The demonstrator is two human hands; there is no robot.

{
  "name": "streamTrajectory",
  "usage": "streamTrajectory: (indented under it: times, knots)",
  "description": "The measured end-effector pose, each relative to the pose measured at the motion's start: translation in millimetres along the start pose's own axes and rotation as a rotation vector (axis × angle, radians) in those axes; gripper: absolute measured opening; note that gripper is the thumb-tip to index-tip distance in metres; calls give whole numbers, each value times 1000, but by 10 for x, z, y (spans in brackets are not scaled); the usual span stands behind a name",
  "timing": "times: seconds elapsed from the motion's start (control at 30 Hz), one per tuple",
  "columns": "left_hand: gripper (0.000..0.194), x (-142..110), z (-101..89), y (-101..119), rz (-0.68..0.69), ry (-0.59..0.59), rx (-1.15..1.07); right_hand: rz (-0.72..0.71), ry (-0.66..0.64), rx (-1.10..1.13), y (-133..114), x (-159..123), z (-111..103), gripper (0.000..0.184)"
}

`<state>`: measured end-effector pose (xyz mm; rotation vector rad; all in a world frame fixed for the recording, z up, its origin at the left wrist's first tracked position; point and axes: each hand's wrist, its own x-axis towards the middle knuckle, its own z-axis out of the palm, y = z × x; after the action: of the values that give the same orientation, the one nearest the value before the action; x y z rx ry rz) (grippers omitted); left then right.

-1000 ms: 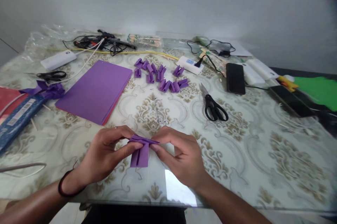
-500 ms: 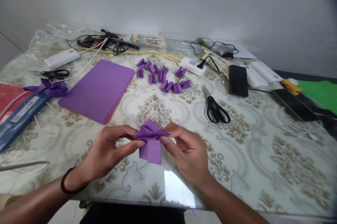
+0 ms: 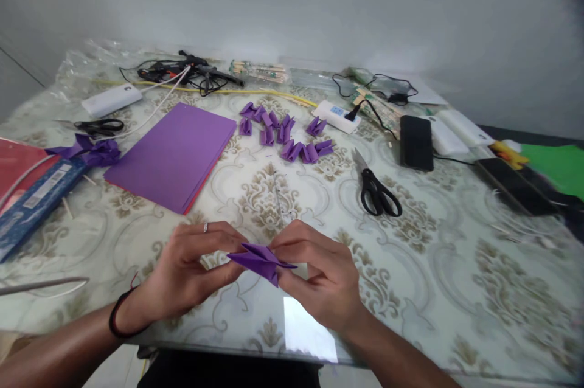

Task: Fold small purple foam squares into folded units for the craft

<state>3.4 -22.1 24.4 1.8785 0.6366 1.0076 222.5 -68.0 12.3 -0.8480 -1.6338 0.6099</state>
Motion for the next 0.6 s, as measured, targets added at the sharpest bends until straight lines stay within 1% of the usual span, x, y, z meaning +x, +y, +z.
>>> streamTrajectory:
  times: [0.17, 0.33, 0.47, 0.6]
  knots:
    - [12, 24, -12, 40, 5, -21, -14, 10, -29, 12, -10, -15, -18, 28]
    - [12, 3, -15, 27, -11, -31, -34, 84, -59, 90, -33, -14, -34, 25]
    - [7, -26, 4, 4, -85, -20, -81, 169, -72, 146, -49, -9, -18, 16]
    - [14, -14, 29, -1, -169, 0, -96, 282, -119, 133, -38, -12, 10, 14]
